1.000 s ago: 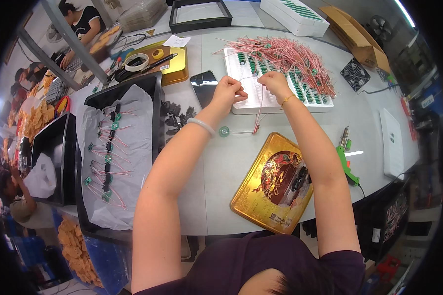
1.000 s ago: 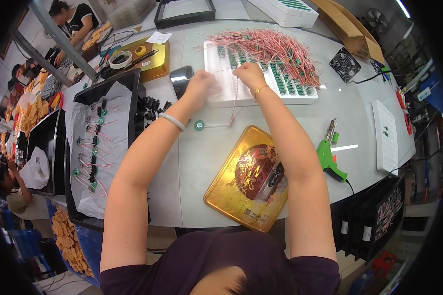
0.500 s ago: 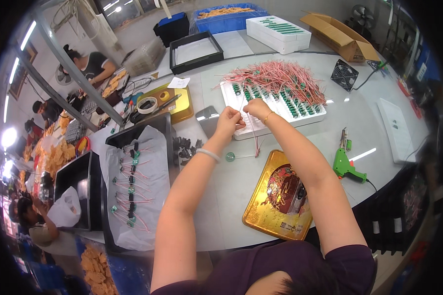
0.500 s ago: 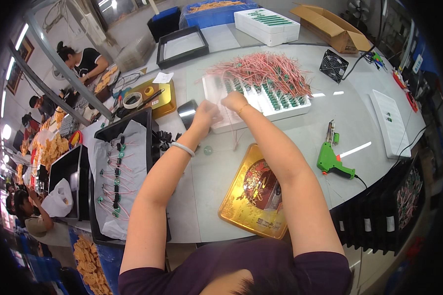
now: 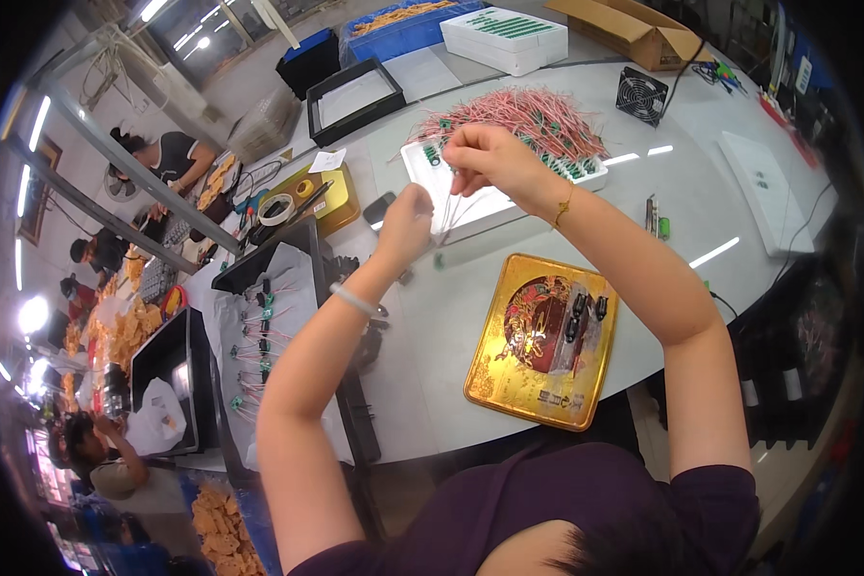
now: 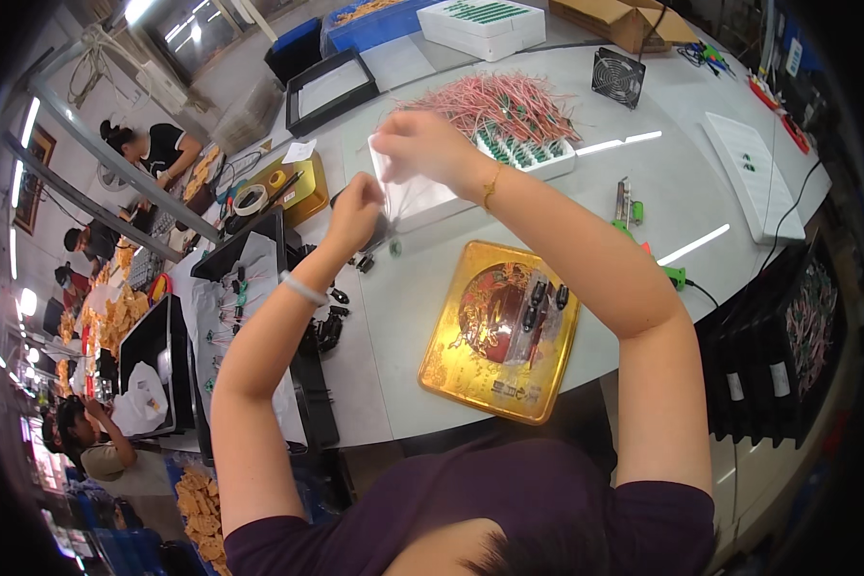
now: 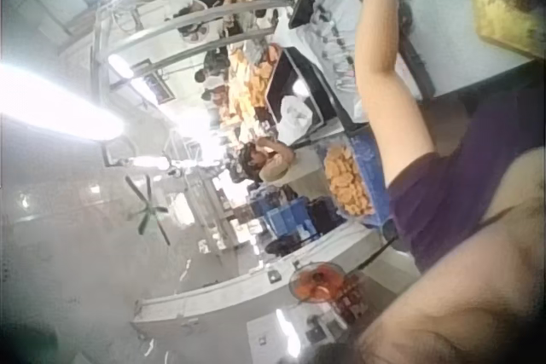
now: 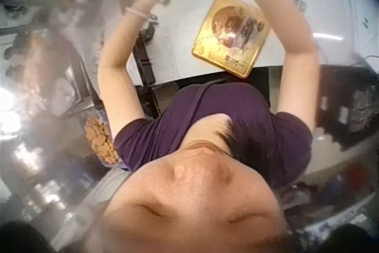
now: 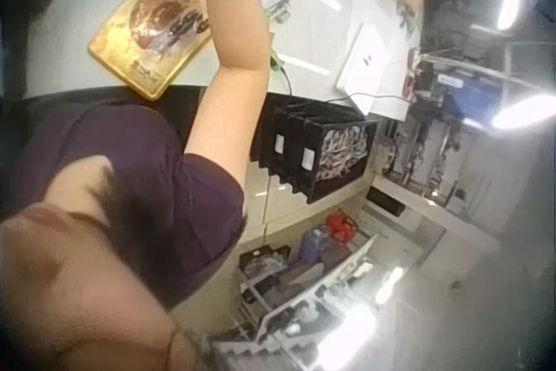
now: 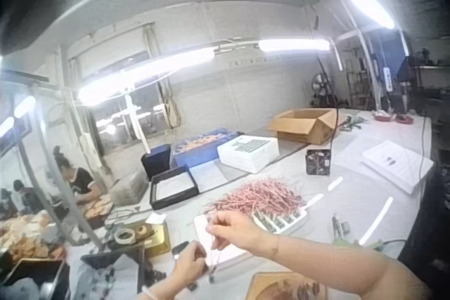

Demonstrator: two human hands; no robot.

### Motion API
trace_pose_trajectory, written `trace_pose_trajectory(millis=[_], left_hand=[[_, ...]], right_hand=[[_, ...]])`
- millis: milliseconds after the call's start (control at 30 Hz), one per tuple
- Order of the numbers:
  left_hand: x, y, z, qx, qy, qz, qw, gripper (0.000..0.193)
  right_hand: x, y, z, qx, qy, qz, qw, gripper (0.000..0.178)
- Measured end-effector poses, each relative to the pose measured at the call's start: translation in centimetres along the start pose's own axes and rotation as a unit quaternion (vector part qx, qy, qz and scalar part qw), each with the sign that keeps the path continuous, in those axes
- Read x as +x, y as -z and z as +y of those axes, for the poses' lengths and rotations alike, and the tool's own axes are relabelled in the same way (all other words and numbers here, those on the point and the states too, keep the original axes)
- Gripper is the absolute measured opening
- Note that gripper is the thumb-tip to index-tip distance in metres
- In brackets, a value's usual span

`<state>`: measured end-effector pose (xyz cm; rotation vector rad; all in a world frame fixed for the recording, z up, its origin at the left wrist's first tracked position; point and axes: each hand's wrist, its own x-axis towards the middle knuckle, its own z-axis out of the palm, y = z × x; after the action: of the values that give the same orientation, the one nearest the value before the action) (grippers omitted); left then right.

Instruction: The person solders wires and electronic components onto small circuit boards with a soldering iron.

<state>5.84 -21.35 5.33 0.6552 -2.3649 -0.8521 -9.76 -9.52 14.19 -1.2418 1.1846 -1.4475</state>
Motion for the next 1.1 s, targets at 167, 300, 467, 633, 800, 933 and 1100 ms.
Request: trace_pose_trajectory(millis=[167, 300, 467, 633, 800, 933, 1100], left_hand=[[-8.7, 3.2, 9.6, 0.057, -0.136, 0.084, 0.985, 0.021], [-13.2, 2.3, 15.2, 0.313, -0.232, 0.069, 0.918, 0.037], [-17.6, -0.2, 16.0, 0.116, -0.036, 0.092, 0.988, 0.036], [-23.4, -2.5, 16.6, -0.278, 0.105, 0.133, 0.946, 0.032], [-26.8, -3.2, 17.1, -0.482, 0.152, 0.049, 0.862, 0.023], [-27.2, -2.9, 17.8, -0.522, 0.171, -0.014, 0.836, 0.016], [-26.1, -3.0, 17.6, -0.286, 0.043, -0.028, 0.957, 0.020]], right_hand=[[-4.4, -2.8, -4.9, 0.052, 0.091, -0.072, 0.992, 0.013], [-7.4, -4.9, -6.0, 0.088, 0.091, -0.107, 0.986, 0.013], [-11.8, -7.4, -6.7, 0.151, 0.078, -0.154, 0.973, 0.013], [-16.2, -7.0, -5.4, -0.114, 0.264, -0.153, 0.945, 0.025], [-21.3, -2.9, -2.2, -0.467, 0.376, -0.082, 0.796, 0.029], [-22.7, -0.6, -0.6, -0.453, 0.231, -0.171, 0.844, 0.025], [-22.0, -0.5, 0.9, -0.283, 0.189, -0.103, 0.935, 0.009]])
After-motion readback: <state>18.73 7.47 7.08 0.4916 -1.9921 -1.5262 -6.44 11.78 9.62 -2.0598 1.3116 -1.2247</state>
